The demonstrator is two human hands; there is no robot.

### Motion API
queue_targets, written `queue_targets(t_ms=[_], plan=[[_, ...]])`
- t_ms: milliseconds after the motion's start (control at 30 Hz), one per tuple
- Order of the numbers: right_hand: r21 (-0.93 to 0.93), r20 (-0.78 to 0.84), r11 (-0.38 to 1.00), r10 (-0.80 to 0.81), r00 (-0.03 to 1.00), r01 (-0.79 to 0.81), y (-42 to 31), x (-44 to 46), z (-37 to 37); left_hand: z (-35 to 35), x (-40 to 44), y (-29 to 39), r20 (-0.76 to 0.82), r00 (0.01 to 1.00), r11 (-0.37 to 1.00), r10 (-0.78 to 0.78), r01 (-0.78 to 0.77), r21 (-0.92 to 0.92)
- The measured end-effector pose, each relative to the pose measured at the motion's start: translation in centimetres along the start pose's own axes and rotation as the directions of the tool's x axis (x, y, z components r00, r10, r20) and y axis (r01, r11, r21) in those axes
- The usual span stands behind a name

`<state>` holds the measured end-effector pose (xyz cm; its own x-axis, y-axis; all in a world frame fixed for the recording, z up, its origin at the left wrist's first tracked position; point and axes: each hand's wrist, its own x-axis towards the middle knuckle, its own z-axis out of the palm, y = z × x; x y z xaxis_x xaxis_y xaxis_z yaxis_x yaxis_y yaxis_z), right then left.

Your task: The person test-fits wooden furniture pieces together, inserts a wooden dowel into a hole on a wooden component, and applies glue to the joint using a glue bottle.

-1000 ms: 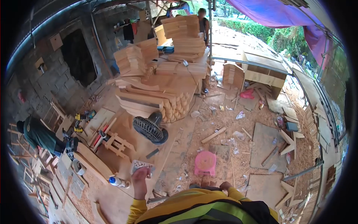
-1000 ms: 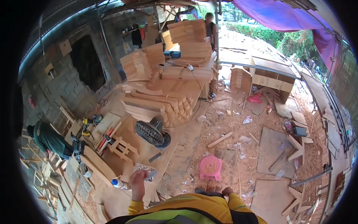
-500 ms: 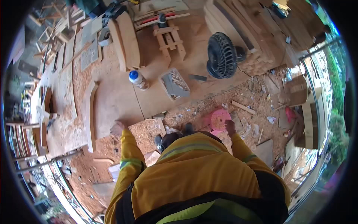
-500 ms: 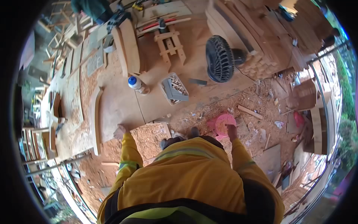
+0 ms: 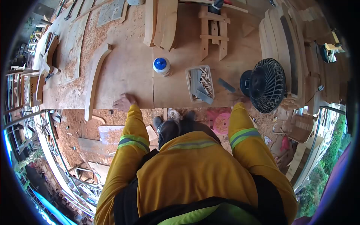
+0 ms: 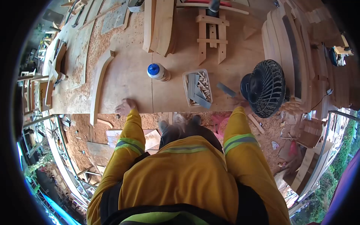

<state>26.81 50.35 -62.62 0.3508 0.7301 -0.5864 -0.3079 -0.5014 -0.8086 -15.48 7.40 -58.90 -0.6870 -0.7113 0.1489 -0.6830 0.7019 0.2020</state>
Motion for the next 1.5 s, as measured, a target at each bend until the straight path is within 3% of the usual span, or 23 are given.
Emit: queue_targets(t_ms=[133,500,533,633,700,733,867,967,1033,1100,1133,1333,1500], plan=[[-0.027,-0.008,1.000,-0.004,1.000,0.004,-0.2,0.4,-0.1,0.1,0.5,-0.6,0.067,0.996,0.996,0.062,-0.066,0.053],[-0.091,0.039,0.996,0.019,0.999,-0.016,-0.2,0.9,0.6,-5.1,-1.3,0.9,0.174,0.984,1.000,0.021,-0.020,-0.003],[-0.095,0.044,0.995,0.026,0.999,-0.021,-0.1,0.9,0.6,-3.1,-0.6,0.2,0.170,0.983,0.993,0.075,-0.089,0.077],[-0.111,0.055,0.994,0.030,0.998,-0.024,-0.2,1.0,0.1,-2.8,-0.8,-0.2,0.151,0.984,0.989,0.091,-0.107,0.098],[-0.132,0.062,0.991,0.032,0.998,-0.023,-0.4,0.9,-0.1,3.1,1.0,-4.4,0.147,0.953,0.839,0.264,-0.302,0.452],[-0.139,0.063,0.990,0.028,0.998,-0.019,-0.5,1.1,-0.2,4.4,1.0,-5.1,0.123,0.941,0.801,0.315,-0.333,0.498],[-0.152,0.063,0.988,0.023,0.998,-0.013,-1.0,0.8,-0.3,4.0,0.7,-3.8,0.160,0.970,0.946,0.181,-0.216,0.240],[-0.146,0.055,0.989,0.017,0.998,-0.009,-1.0,0.7,-0.6,3.0,0.4,-3.3,0.150,0.969,0.922,0.198,-0.236,0.307],[-0.138,0.052,0.990,0.013,0.999,-0.006,-0.8,0.7,-0.5,1.7,0.0,-2.5,0.184,0.970,0.948,0.159,-0.202,0.247],[-0.133,0.052,0.991,0.015,0.999,-0.008,-0.8,0.7,-0.6,-4.4,-0.7,0.1,0.275,0.960,0.999,0.049,-0.052,0.003],[-0.124,0.057,0.992,0.016,0.998,-0.009,-0.5,0.7,-0.5,-3.1,-0.6,-0.1,0.225,0.974,0.999,0.036,-0.032,-0.021],[-0.071,0.025,0.997,0.024,0.999,-0.022,-0.1,0.5,-0.2,-4.0,-0.9,0.5,0.243,0.969,0.993,0.051,-0.075,0.088],[-0.067,0.003,0.997,0.027,1.000,-0.027,-0.6,-0.1,-0.5,-3.9,-0.6,0.5,0.217,0.976,0.998,0.013,-0.025,0.055]])
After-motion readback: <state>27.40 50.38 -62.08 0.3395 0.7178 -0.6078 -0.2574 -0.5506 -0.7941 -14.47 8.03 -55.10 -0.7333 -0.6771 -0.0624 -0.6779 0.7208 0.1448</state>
